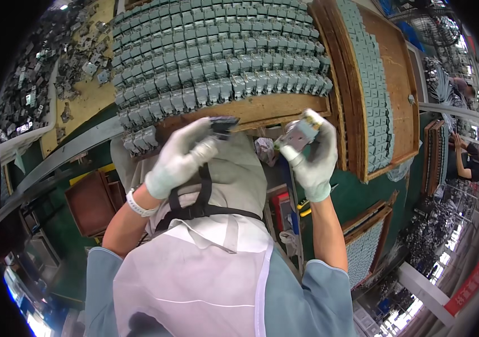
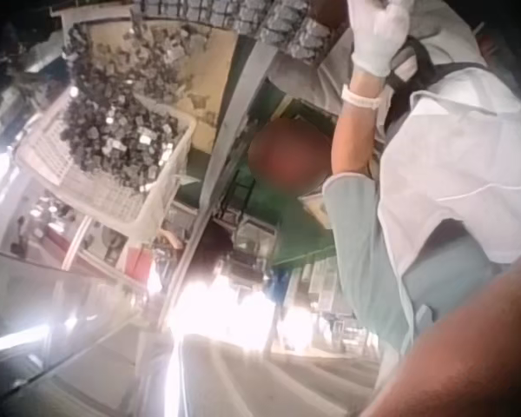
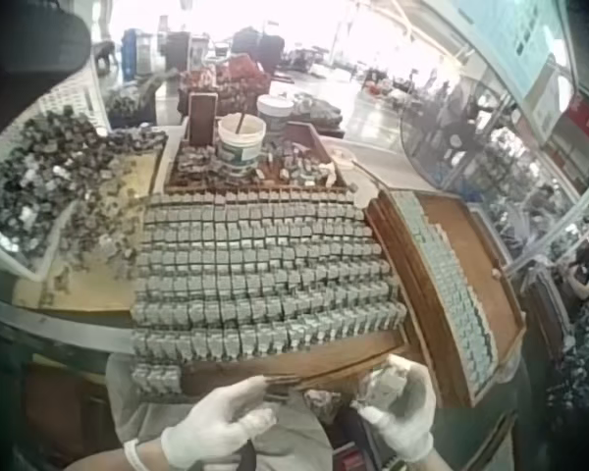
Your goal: Assembling small electronic components into metal housings and placing them into sorting trays.
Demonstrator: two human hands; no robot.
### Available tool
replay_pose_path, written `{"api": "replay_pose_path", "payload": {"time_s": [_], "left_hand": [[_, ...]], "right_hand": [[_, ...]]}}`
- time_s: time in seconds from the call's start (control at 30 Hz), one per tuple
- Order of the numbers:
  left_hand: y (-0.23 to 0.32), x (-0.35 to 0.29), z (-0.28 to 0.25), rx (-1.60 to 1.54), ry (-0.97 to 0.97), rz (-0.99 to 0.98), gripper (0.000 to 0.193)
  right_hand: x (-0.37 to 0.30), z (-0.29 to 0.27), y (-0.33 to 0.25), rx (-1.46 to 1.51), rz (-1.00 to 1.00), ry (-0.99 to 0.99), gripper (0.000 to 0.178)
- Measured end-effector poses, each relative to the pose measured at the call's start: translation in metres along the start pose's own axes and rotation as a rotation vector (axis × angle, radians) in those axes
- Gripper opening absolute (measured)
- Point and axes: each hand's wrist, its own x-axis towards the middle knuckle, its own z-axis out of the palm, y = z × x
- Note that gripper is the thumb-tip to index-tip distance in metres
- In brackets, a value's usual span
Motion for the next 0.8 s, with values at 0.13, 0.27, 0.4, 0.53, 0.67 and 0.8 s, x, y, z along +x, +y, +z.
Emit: {"api": "replay_pose_path", "payload": {"time_s": [0.13,0.27,0.4,0.53,0.67,0.8], "left_hand": [[-0.005,0.021,0.021,-0.077,-0.002,0.229,0.060],[0.011,0.005,-0.013,-0.029,0.205,0.057,0.064],[0.030,-0.007,-0.028,-0.024,0.204,0.036,0.035],[0.007,0.001,-0.024,-0.095,0.158,-0.040,0.052],[0.016,-0.007,-0.025,-0.015,0.203,0.026,0.037],[0.030,-0.001,-0.022,0.066,0.216,0.160,0.030]], "right_hand": [[0.023,0.033,-0.015,-0.548,-0.564,-0.267,0.061],[0.024,0.013,-0.004,-0.470,-0.480,0.207,0.057],[0.011,-0.048,0.040,-1.035,-0.296,0.119,0.059],[-0.013,-0.082,0.091,-1.081,-0.175,0.058,0.062],[-0.002,-0.076,0.064,-0.897,-0.267,0.571,0.052],[-0.032,-0.074,0.104,-1.190,-0.072,0.177,0.048]]}}
